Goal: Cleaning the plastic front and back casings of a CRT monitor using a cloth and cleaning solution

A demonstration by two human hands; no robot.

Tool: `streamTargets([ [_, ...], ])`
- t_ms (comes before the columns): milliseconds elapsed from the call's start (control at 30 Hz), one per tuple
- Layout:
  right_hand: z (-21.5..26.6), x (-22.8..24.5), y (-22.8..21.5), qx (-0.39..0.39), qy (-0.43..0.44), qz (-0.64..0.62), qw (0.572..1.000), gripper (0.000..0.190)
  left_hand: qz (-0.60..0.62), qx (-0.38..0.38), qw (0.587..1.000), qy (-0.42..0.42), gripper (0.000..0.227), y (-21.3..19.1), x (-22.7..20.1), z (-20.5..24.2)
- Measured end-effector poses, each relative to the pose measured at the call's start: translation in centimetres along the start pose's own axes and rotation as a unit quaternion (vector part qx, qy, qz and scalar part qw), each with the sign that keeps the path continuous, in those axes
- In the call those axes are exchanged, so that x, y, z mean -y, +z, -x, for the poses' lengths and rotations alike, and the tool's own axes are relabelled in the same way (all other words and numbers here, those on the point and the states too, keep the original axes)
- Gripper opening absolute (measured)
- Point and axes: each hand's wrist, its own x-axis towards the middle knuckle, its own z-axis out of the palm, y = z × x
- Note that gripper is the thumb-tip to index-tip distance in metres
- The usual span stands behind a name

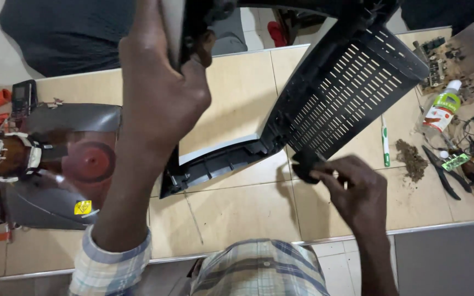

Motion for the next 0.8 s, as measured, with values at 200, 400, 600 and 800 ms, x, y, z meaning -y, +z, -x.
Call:
streamTargets([
  [200, -5.7, -0.1, 1.7, 0.014, -0.118, -0.045, 0.992, 0.010, 0.002, 0.016, 1.000, -0.019, 0.054, 0.3, -0.3, 0.5],
  [400, -6.1, 0.5, 2.3, 0.098, 0.000, -0.119, 0.988, 0.005, -0.013, 0.022, 0.999, -0.033, 0.056, 0.9, -0.7, 1.0],
  [600, -6.8, -0.9, 1.5, 0.206, 0.002, -0.083, 0.975, 0.010, -0.028, 0.025, 0.999, -0.026, 0.058, 1.3, -0.7, 1.2],
  [800, -7.3, -4.9, 8.4, 0.004, -0.046, 0.097, 0.994, 0.031, -0.039, 0.025, 0.999, -0.022, 0.056, 1.2, -1.5, 1.0],
])
